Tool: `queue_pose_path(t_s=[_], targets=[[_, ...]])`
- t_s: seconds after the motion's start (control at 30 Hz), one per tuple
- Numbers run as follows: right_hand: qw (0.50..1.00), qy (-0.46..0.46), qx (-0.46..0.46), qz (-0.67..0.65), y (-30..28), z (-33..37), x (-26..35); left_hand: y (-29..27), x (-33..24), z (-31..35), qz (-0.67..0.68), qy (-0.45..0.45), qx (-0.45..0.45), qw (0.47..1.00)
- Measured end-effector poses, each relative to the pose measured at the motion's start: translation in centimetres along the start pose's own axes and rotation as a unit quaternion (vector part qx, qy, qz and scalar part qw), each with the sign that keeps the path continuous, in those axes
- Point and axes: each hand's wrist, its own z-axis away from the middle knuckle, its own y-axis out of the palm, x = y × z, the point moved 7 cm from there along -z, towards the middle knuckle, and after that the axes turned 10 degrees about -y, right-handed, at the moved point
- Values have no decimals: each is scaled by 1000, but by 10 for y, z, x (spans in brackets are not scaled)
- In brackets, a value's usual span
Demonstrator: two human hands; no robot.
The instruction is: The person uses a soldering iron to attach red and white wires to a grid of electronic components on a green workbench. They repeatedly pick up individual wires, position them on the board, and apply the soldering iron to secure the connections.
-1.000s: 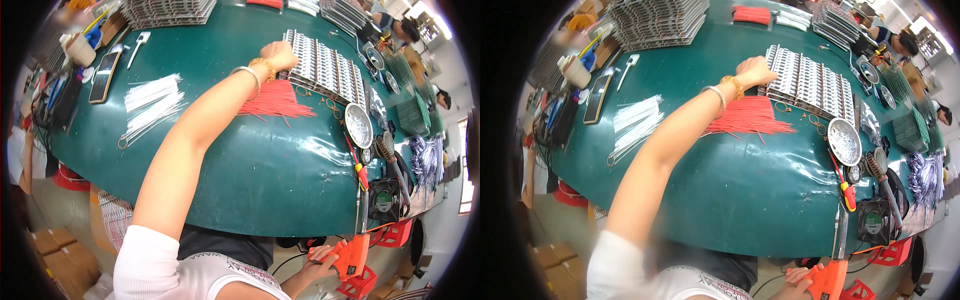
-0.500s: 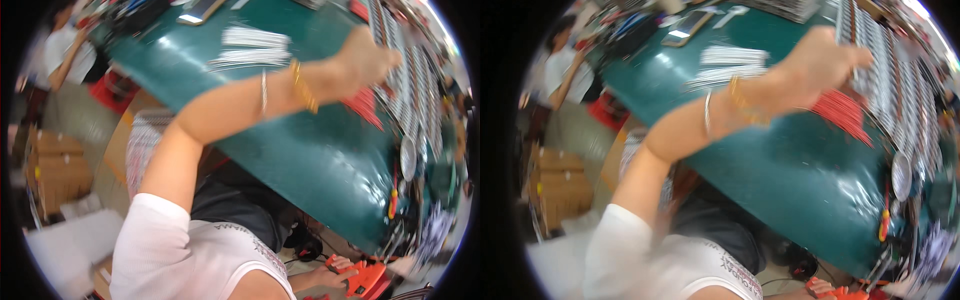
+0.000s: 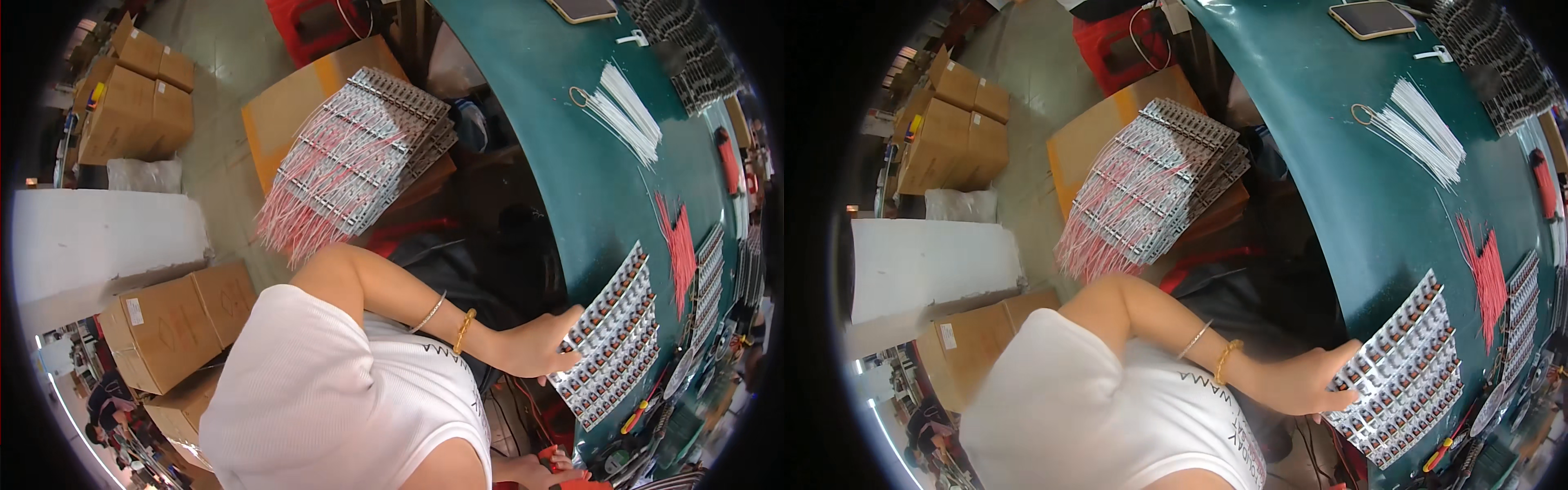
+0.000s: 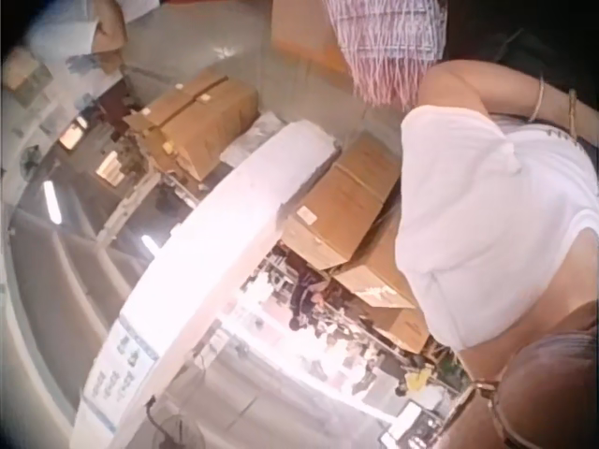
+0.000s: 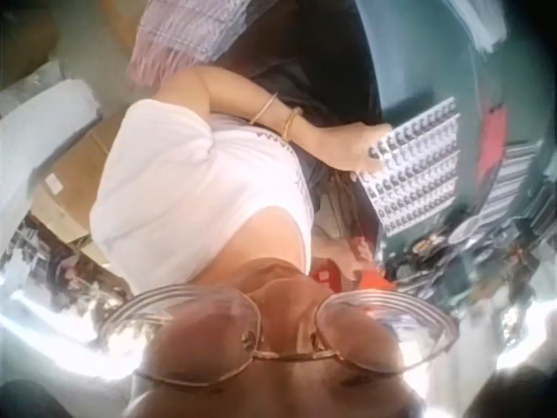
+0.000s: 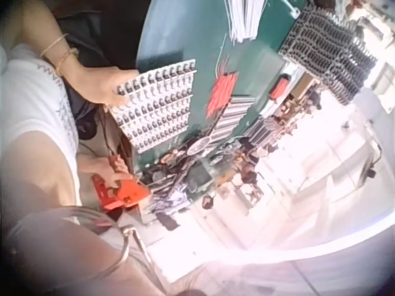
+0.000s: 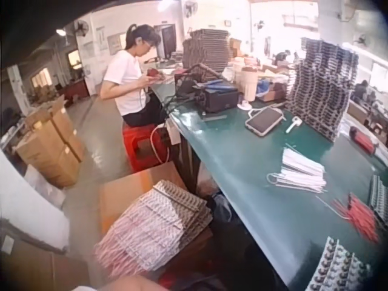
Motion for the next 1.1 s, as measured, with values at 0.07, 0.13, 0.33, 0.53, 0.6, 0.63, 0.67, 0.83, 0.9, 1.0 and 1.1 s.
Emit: queue_pose_path(t_s=[0.07,0.13,0.33,0.53,0.6,0.63,0.67,0.83,0.9,1.0,1.1], targets=[[1000,-10,10,-4,3,0,4,-1,16,-3,-73,-115,46,990],[1000,2,4,2,8,3,5,-4,34,-10,-223,-125,81,963],[997,49,14,50,38,15,8,15,29,-28,-457,80,4,886],[997,49,9,56,37,14,-5,81,13,-12,-509,235,94,822],[998,48,16,40,39,17,-8,140,10,12,-464,362,129,798],[998,43,14,36,40,16,-8,162,11,20,-438,410,148,786],[998,43,12,34,37,16,-8,179,15,26,-418,435,165,781],[999,37,29,14,36,16,-19,212,34,30,-357,488,205,770],[999,38,31,7,29,17,-23,220,41,35,-341,494,219,769],[999,36,34,-5,23,16,-28,234,47,40,-323,499,237,768],[998,45,38,-4,16,16,-31,252,50,49,-314,500,253,766]])
